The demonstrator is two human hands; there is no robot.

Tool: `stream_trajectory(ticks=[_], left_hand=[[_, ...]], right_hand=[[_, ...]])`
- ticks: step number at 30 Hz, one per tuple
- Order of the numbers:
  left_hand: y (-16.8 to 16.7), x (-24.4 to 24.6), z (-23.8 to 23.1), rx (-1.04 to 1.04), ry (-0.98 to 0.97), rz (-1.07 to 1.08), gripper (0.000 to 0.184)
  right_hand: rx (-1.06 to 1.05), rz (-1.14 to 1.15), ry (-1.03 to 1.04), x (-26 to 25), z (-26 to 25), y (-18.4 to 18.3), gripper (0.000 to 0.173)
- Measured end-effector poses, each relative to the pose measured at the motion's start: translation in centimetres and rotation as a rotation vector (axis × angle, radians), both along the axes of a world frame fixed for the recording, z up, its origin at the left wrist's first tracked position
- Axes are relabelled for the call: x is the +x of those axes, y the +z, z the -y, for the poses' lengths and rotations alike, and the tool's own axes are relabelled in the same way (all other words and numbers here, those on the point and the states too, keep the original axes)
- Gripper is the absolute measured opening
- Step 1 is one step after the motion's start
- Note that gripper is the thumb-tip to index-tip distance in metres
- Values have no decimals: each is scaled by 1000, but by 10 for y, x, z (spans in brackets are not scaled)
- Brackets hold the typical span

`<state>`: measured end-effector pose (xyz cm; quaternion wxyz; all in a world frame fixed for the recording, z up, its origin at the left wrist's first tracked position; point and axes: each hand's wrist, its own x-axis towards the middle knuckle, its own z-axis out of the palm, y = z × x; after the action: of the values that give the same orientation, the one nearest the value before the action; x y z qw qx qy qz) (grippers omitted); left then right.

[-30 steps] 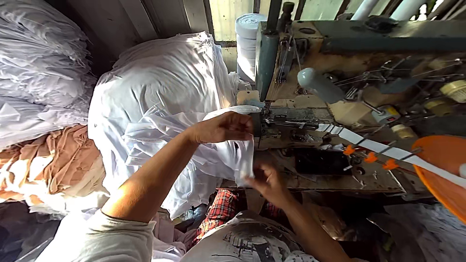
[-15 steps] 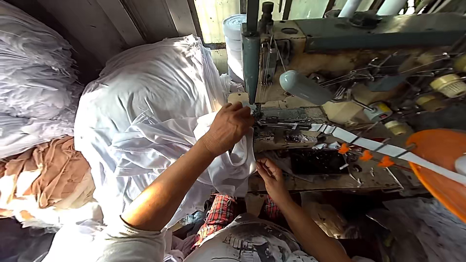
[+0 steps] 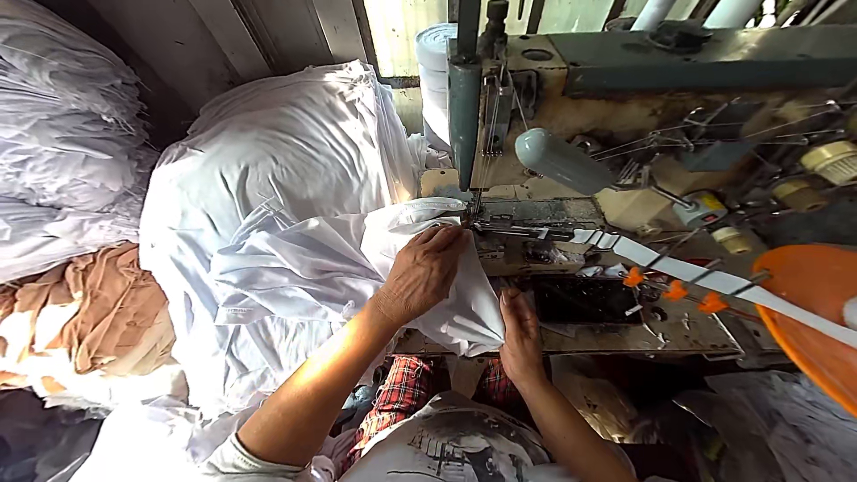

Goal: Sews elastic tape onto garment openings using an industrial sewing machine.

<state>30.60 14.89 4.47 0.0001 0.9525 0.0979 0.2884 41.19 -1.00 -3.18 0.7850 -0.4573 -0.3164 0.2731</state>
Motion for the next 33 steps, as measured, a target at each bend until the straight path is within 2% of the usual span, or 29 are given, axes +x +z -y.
stream_trajectory(ticks=[4,10,21,23,28,33], left_hand=[[-5,10,3,-5,25,33,37],[-11,22,2,31,61,58,38],[-17,27,9,29,110,94,39],[-17,27,9,14,108,88,39],[3,28,-4,-163,50,59,38],[35,38,-39,-345,11,-94,30]], right_hand=[[-4,55,124,-1,3,10,11],[-11,36,47,8,-2,9,16],[14,236,18,21,-3,15,14],[-5,217,29,22,-4,13,15],[-76,61,42,22,-16,13,19],[-109,66,103,24,-30,18,19]])
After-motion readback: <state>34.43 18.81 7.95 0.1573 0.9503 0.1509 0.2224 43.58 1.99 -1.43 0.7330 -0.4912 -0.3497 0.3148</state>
